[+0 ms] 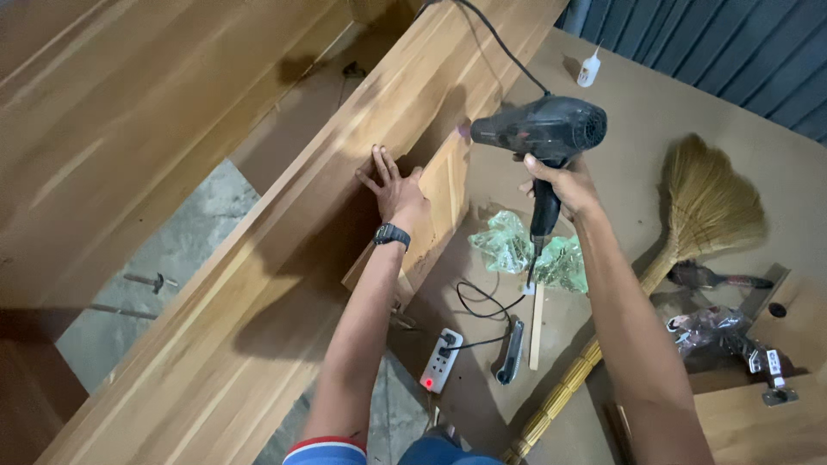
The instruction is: The person applies heat to the edge of a wooden cabinet using a heat gun and presses the surface with their hand.
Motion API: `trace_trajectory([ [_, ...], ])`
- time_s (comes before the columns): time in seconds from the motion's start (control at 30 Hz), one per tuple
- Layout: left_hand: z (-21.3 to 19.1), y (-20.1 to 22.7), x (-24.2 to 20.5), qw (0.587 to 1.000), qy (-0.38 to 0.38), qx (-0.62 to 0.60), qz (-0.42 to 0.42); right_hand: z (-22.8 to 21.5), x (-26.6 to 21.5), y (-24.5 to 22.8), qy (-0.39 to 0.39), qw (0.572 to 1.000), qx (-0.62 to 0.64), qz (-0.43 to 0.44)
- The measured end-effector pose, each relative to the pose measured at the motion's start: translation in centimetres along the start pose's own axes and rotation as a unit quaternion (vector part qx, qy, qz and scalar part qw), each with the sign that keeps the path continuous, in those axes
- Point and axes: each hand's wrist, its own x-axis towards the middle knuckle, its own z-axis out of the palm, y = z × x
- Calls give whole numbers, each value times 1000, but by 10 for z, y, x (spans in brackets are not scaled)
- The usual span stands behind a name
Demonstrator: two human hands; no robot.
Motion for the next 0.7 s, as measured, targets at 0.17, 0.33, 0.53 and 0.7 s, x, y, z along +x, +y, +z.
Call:
trace_trajectory([
  [0.17, -7, 3, -8, 999, 24, 32, 2, 1, 1, 2, 11, 1000, -9, -4],
  [0.33, -7, 3, -5, 1000, 8, 26, -6, 6, 2, -5, 14, 1000, -14, -24],
  [0.53, -6, 2, -9, 999, 35, 19, 4, 13, 6, -7, 36, 999, 4, 13],
  [0.7, -7, 2, -7, 1000, 15, 11, 3, 15, 1, -6, 52, 999, 2, 8],
])
